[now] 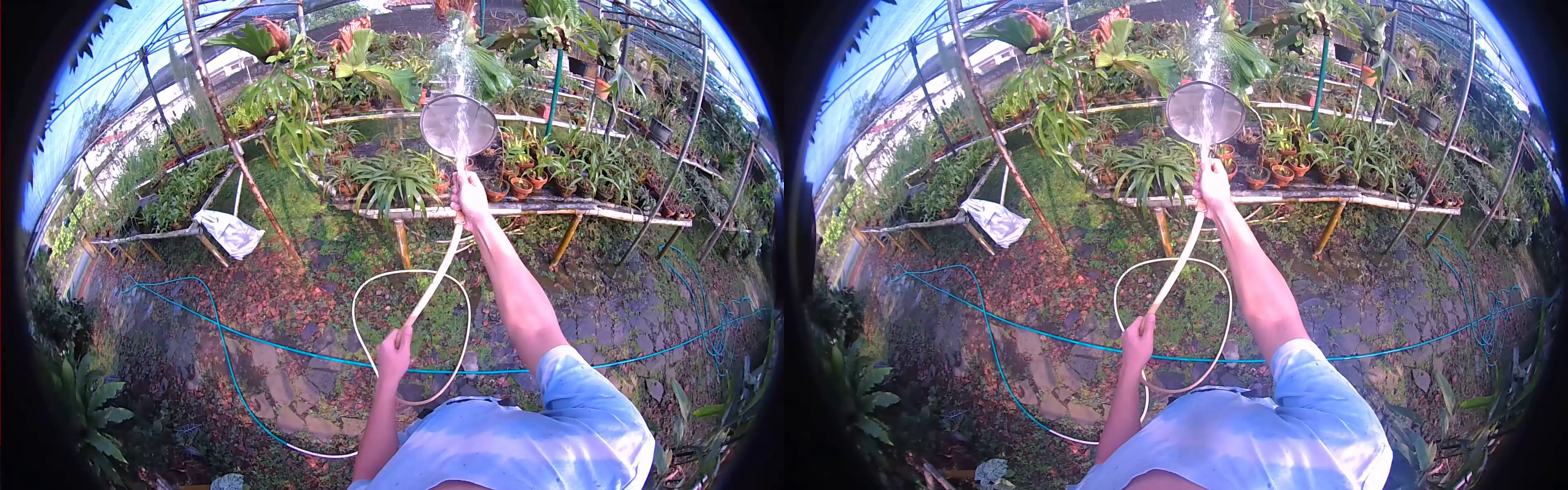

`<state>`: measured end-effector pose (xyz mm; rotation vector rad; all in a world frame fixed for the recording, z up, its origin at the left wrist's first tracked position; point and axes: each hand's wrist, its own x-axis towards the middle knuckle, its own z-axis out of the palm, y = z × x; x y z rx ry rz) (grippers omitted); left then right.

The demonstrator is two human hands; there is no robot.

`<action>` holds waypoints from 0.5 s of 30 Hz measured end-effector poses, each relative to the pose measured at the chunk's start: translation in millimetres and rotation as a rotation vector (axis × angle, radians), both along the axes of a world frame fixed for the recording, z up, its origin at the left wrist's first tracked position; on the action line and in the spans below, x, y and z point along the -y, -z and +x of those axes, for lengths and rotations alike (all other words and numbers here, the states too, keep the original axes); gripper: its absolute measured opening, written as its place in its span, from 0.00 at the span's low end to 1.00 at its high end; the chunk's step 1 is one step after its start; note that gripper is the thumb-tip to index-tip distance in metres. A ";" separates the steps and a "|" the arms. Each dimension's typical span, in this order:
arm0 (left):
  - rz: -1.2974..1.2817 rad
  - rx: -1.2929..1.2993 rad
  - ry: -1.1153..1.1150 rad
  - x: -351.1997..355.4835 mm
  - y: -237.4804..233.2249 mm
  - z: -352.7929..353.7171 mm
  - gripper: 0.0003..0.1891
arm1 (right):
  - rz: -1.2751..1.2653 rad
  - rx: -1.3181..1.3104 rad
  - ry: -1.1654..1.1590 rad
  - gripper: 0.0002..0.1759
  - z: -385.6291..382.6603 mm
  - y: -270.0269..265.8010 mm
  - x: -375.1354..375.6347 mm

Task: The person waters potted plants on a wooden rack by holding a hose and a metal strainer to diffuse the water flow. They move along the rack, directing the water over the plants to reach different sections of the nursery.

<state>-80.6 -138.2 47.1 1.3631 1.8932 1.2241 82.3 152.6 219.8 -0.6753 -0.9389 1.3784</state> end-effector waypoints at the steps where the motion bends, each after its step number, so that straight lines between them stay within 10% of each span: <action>1: 0.007 0.017 0.000 -3.1 7.3 -4.9 0.25 | 0.003 0.002 -0.009 0.09 -1.2 4.2 -1.0; 15: 0.099 -0.085 0.080 -10.2 16.0 -7.8 0.25 | -0.059 -0.025 0.058 0.07 9.4 13.8 -3.3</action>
